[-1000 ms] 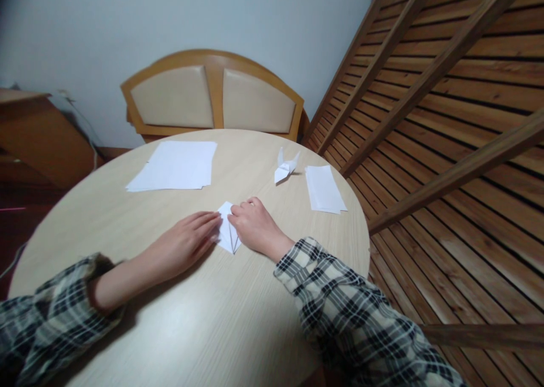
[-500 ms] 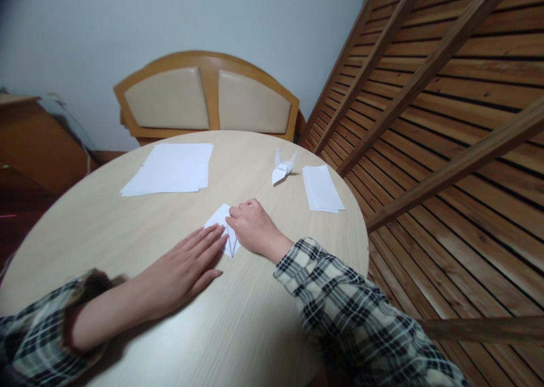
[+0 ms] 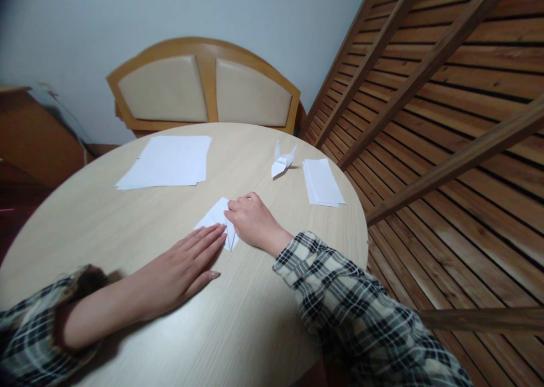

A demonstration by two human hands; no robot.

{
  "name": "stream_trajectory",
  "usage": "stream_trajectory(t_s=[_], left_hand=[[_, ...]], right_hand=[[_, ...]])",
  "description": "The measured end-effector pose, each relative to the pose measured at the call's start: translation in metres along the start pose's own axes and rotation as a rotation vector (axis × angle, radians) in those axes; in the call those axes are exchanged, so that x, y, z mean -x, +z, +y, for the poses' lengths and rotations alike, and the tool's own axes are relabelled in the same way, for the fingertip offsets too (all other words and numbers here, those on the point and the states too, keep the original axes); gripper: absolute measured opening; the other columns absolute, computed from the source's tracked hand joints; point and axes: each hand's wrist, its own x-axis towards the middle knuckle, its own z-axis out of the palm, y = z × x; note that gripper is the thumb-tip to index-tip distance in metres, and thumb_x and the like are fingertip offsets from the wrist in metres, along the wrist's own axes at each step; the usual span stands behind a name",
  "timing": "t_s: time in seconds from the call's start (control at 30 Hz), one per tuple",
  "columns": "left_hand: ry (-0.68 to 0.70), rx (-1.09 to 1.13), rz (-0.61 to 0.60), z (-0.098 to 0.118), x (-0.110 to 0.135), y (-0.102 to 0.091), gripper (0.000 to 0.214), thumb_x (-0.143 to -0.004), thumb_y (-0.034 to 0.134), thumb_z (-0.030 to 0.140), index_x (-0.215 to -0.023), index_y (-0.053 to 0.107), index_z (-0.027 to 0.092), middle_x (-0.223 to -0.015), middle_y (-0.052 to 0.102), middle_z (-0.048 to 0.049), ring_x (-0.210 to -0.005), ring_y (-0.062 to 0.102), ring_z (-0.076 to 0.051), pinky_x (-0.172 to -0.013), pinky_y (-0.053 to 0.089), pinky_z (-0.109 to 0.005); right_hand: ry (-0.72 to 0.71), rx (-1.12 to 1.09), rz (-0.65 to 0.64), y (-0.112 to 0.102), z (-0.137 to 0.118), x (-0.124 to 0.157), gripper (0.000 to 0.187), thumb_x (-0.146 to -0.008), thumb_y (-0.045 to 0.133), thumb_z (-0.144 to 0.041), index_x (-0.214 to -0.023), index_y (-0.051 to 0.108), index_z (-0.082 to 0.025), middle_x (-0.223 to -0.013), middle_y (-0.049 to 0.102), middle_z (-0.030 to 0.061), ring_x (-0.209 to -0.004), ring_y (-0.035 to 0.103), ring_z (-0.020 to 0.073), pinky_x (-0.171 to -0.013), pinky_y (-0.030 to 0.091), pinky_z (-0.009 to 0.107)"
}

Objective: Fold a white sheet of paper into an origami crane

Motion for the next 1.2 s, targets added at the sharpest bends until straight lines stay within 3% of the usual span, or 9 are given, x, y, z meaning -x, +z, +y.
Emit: stream_trajectory(t_s=[0.57,0.83,1.2], left_hand=[[0.010,-0.011,-0.031,0.0000,-0.0001,-0.0034,0.064,-0.108,0.023,0.050,-0.154,0.038,0.009,-0.161,0.035,-0.0176,-0.151,0.031,-0.030,-0.123,0.027,-0.049],[0.002,0.007,-0.026,-0.0002,-0.0002,-0.0039,0.063,-0.107,0.025,0.050,-0.156,0.036,0.011,-0.160,0.038,-0.0173,-0.150,0.032,-0.030,-0.124,0.024,-0.050],[0.002,0.052,0.010,-0.0012,-0.0011,-0.0029,0.060,-0.106,0.032,0.049,-0.151,0.044,0.010,-0.153,0.049,-0.0179,-0.145,0.041,-0.030,-0.122,0.031,-0.048]], right_hand=[[0.004,0.020,-0.013,-0.0032,-0.0060,0.0011,0.019,-0.091,0.057,-0.018,-0.106,0.068,-0.015,-0.108,0.068,0.0098,-0.101,0.055,0.0240,-0.092,0.031,0.039],[0.011,0.018,-0.005,-0.0026,-0.0075,0.0017,0.018,-0.090,0.057,-0.017,-0.105,0.067,-0.014,-0.108,0.068,0.0104,-0.101,0.055,0.0245,-0.092,0.031,0.040],[0.015,0.023,-0.010,-0.0027,-0.0085,0.0008,0.017,-0.091,0.056,-0.017,-0.104,0.066,-0.014,-0.109,0.068,0.0104,-0.100,0.055,0.0244,-0.092,0.031,0.040]])
